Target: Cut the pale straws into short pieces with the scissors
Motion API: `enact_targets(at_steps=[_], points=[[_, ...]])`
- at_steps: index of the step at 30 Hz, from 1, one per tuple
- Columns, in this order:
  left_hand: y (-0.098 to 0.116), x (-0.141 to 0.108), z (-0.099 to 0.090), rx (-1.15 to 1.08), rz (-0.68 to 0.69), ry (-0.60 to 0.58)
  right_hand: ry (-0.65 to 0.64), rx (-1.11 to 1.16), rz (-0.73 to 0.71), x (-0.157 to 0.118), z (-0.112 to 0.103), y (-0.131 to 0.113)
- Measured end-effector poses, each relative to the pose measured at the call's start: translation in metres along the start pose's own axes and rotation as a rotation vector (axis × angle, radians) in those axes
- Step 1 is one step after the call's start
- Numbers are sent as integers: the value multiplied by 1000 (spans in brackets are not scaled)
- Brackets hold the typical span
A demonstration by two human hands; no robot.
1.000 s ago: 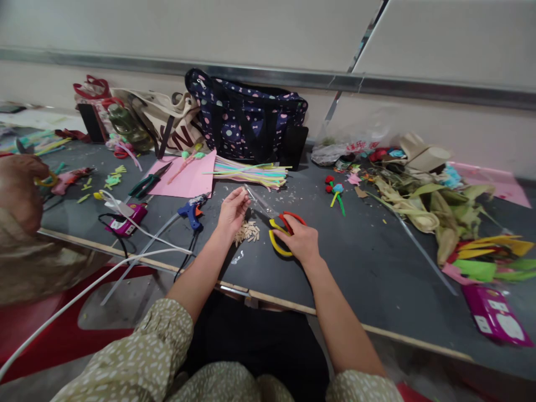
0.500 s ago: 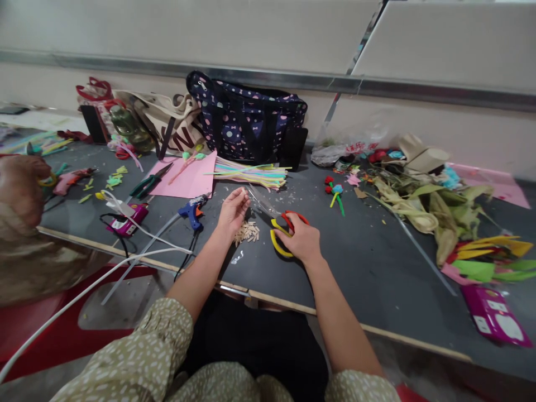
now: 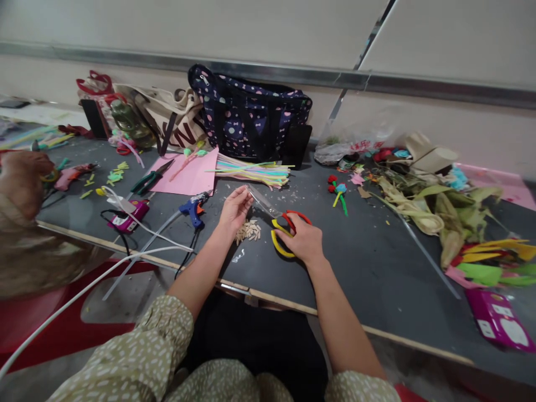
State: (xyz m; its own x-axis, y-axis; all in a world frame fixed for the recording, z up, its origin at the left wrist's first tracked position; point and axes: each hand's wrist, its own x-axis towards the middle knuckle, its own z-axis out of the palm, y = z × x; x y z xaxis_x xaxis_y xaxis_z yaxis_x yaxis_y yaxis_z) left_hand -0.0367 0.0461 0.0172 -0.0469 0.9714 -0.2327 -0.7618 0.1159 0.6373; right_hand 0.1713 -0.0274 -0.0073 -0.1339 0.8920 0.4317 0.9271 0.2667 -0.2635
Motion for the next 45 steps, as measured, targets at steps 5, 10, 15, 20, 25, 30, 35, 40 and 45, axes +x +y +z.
enact_targets(at_steps=[5,10,15,20,25,30,35,40,45], points=[[1,-2,2,-18,-25,15,-3,20,14,-1,2,2],[0,0,1,-10,15,9,-3,21,16,-2,3,3],[-1,1,-3,23,13,-17,18,51,19,-2,2,4],[0,1,-3,29,2,0,16,66,-1,-2,1,3],[1,1,-2,34,-7,-1,17,53,-4,-2,2,3],[0,0,-1,52,14,-15,17,50,4,-2,2,3],[-1,1,-2,56,33,-15,26,42,-8,-2,3,3],[1,2,-3,54,15,18,40,65,8,-2,2,4],[3,2,-2,58,-1,24,40,97,21,-2,0,5]])
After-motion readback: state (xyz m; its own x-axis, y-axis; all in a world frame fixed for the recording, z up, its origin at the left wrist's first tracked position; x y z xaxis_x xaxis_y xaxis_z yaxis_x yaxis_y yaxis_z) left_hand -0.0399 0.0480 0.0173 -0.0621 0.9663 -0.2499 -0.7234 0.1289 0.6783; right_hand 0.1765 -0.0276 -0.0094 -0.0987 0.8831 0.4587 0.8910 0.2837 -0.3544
